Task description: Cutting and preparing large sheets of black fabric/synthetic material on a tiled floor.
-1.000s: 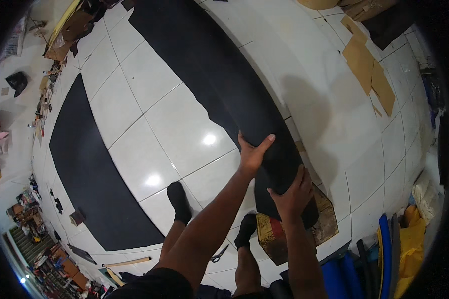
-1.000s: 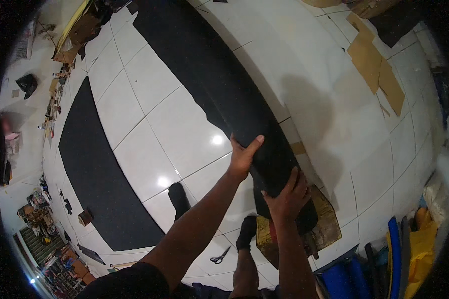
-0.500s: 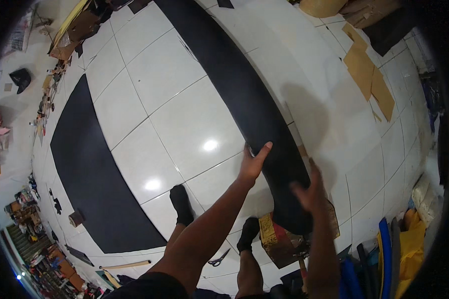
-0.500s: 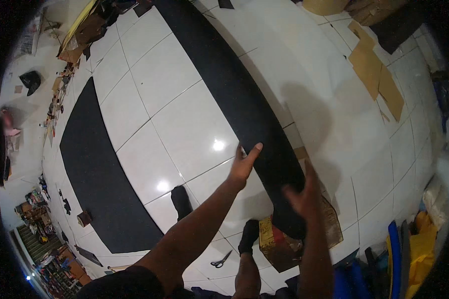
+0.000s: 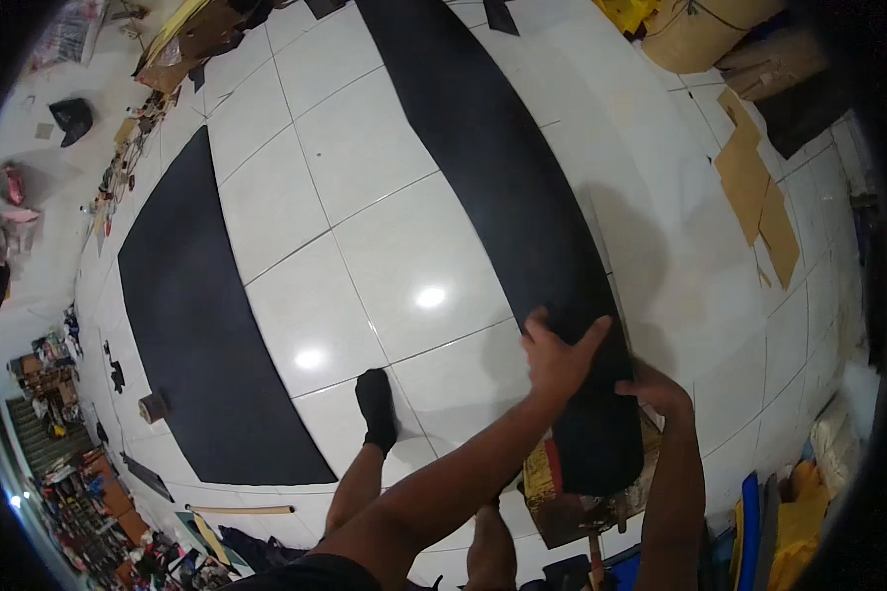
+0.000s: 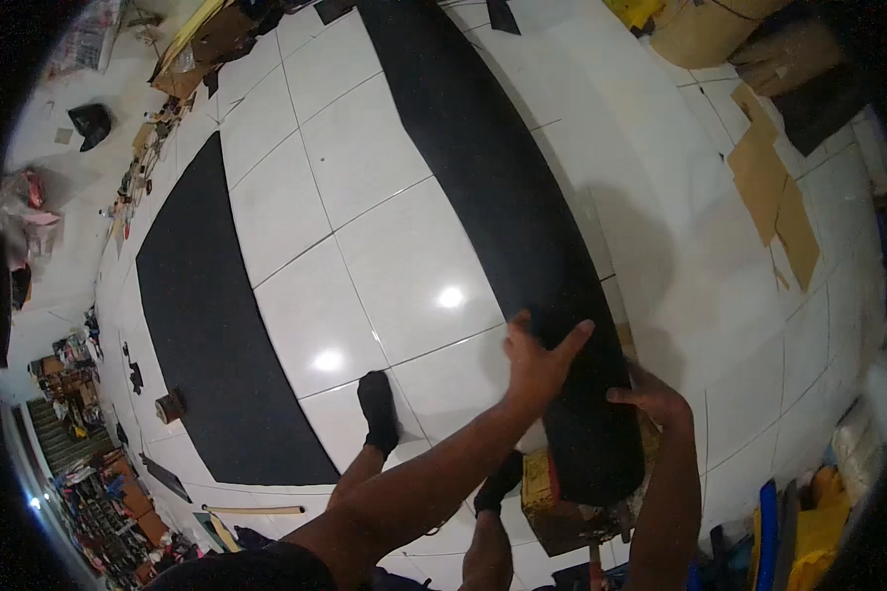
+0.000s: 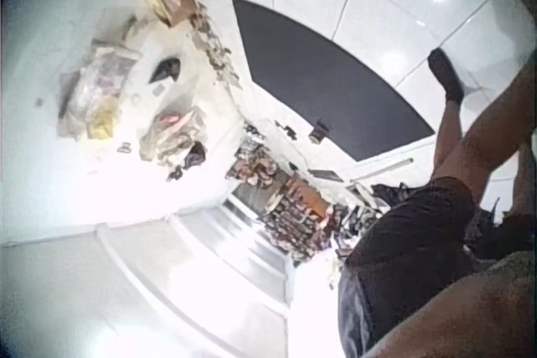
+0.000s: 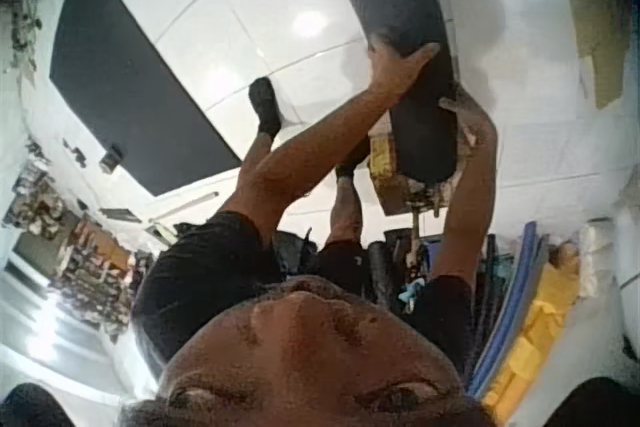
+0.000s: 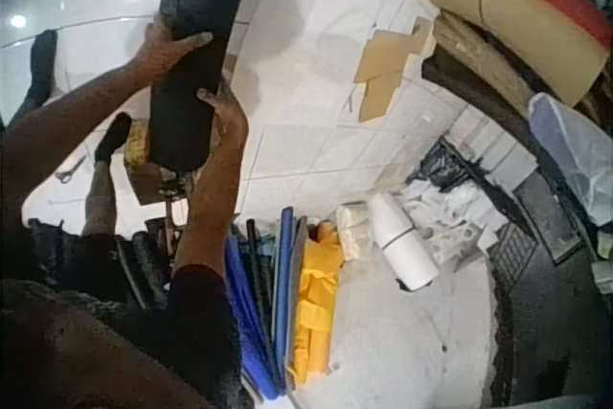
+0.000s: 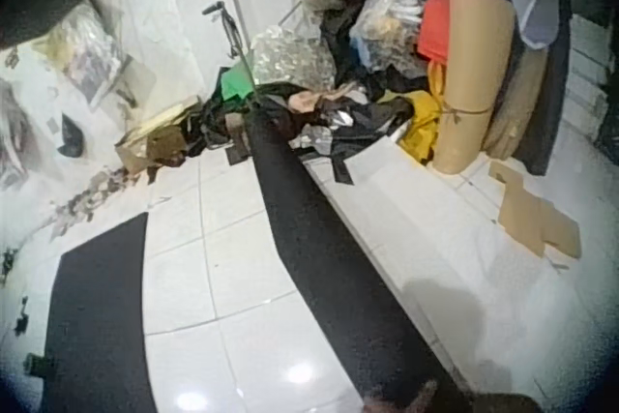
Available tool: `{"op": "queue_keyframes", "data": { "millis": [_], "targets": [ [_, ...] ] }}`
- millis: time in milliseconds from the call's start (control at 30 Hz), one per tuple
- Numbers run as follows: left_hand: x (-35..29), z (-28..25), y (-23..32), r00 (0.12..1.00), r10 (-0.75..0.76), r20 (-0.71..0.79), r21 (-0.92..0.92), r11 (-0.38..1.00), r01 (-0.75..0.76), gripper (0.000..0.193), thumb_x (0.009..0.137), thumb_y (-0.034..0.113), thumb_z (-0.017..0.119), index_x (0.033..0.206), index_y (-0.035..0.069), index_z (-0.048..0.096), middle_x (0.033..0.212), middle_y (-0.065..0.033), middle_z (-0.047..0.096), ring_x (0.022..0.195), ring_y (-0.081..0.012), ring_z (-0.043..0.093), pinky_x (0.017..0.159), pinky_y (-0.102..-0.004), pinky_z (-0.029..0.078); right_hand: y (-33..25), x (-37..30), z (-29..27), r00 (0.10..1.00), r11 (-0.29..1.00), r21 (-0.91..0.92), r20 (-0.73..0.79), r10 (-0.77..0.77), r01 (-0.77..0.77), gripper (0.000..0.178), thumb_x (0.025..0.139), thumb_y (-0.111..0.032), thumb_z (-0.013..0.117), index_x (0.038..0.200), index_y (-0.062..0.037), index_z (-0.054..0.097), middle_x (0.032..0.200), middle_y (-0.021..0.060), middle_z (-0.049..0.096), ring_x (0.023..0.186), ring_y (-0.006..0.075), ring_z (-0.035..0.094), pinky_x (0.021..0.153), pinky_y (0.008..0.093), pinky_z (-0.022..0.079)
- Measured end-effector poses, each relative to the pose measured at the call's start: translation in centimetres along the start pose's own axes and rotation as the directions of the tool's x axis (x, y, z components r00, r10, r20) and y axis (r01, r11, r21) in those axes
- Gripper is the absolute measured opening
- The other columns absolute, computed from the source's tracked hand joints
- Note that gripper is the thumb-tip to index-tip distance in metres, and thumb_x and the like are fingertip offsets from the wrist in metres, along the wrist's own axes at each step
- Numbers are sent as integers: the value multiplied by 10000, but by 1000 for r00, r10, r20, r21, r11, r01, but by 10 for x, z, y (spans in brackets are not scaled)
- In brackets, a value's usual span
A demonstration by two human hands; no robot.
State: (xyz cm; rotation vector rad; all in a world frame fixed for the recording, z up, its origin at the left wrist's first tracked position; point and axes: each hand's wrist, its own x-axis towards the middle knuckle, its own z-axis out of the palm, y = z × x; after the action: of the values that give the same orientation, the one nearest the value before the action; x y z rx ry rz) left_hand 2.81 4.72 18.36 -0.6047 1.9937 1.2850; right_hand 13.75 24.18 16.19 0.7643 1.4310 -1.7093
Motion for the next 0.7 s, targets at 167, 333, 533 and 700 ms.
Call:
{"op": "queue_keyframes", "data": {
  "millis": [167,333,533,700],
  "targets": [
    [64,-22,-47,963,251,97,-186,955,-230,1157,713,494,821,1453,-57,122,1368,-347,355,1272,-440,440,1053,-453,398,18,12,105,743,772,-581,-392,-543,258,995,680,-281,824,1473,-10,288,1425,249,420,1358,394,374,1124,468,302],
    [80,-27,-50,908,325,266,-345,911,-226,1312,680,545,827,1477,-72,-12,1392,-387,337,1290,-441,438,1057,-442,403,7,26,142,557,660,-734,-619,-554,-160,1175,539,-348,913,1455,-29,249,1387,234,408,1274,432,422,1061,548,347],
    [35,-97,-3,928,151,341,125,971,-204,1330,673,704,737,1485,-105,63,1499,-374,208,1431,-443,214,1165,-437,245,-18,3,113,758,545,-728,-609,-233,-417,1288,600,-530,859,1525,-31,115,1520,261,266,1424,420,226,1155,583,147],
    [-30,-304,-118,937,168,305,-107,984,-141,733,859,396,728,1419,33,425,1380,-235,503,1266,-315,519,922,-404,518,-80,-30,211,769,385,-881,-441,-463,-273,1082,720,-358,822,1512,-5,176,1530,254,267,1425,419,238,1174,467,203]
  ]
}}
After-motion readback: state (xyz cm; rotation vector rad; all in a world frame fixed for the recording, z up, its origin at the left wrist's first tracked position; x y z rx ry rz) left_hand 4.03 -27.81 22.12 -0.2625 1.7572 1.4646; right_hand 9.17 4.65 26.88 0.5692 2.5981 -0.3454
